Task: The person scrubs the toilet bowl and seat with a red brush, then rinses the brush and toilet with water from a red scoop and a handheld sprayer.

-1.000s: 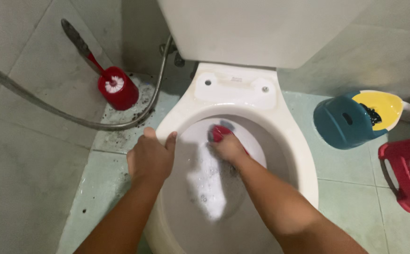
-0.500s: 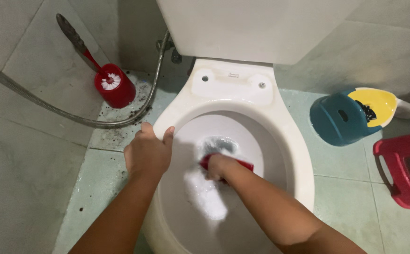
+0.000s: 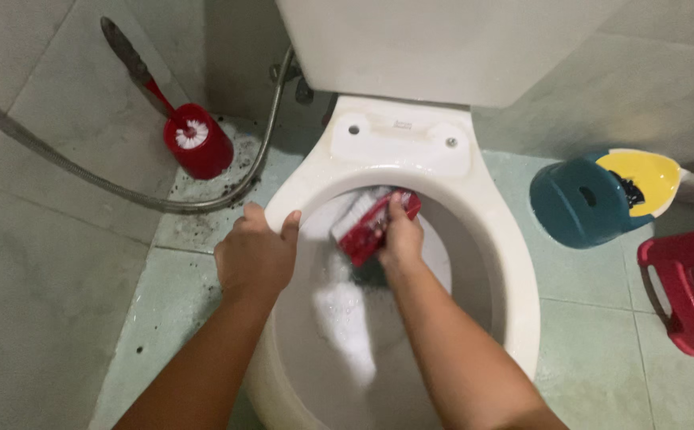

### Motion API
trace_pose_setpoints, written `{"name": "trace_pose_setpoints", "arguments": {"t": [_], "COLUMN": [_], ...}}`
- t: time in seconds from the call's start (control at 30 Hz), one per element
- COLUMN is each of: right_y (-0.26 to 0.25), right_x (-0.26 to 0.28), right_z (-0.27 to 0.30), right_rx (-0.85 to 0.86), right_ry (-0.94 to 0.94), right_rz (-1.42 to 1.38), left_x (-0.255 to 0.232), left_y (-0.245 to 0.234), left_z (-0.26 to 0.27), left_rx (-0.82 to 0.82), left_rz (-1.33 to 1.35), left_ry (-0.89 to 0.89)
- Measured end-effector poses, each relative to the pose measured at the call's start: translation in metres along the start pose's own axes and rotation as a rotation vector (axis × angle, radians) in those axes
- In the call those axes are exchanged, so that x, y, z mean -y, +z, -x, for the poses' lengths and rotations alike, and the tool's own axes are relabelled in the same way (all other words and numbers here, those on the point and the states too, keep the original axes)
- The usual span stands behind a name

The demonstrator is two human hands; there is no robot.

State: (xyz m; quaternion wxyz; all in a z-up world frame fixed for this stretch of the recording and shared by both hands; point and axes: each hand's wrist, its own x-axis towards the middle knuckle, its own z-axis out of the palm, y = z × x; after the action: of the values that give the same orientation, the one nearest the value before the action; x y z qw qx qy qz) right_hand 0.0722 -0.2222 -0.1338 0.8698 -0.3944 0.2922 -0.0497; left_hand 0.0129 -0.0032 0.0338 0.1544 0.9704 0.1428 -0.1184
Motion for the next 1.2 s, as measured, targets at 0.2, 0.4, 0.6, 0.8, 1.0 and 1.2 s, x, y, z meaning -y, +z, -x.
{"name": "trace_pose_setpoints", "arguments": {"t": [0.2, 0.4, 0.6, 0.8, 1.0, 1.2], "right_y": [0.055, 0.041, 0.041, 0.036, 0.025, 0.032], "right_x": [-0.018, -0.022, -0.024, -0.06, -0.017, -0.049], "right_z": [0.075, 0.077, 0.029, 0.042, 0.029, 0.076], "right_rx": [0.363, 0.592, -0.174, 0.305, -0.034, 0.114], "right_ry": [0.103, -0.711, -0.438, -0.819, -0.53, -0.385], "right_rz": [0.72, 1.378, 0.932, 1.214, 1.47, 1.321], "left_x": [0.0, -0.001, -0.003, -0.003, -0.004, -0.004], "left_y": [0.002, 0.004, 0.001, 0.004, -0.001, -0.001], "left_z": [-0.002, -0.002, 0.001, -0.002, -0.002, 0.0], "left_rx": [-0.057, -0.104, 0.024, -0.097, 0.032, -0.066], "left_rz": [-0.012, -0.049, -0.025, -0.04, -0.03, -0.034], "left_ry": [0.004, 0.013, -0.042, -0.007, -0.059, -0.011]}}
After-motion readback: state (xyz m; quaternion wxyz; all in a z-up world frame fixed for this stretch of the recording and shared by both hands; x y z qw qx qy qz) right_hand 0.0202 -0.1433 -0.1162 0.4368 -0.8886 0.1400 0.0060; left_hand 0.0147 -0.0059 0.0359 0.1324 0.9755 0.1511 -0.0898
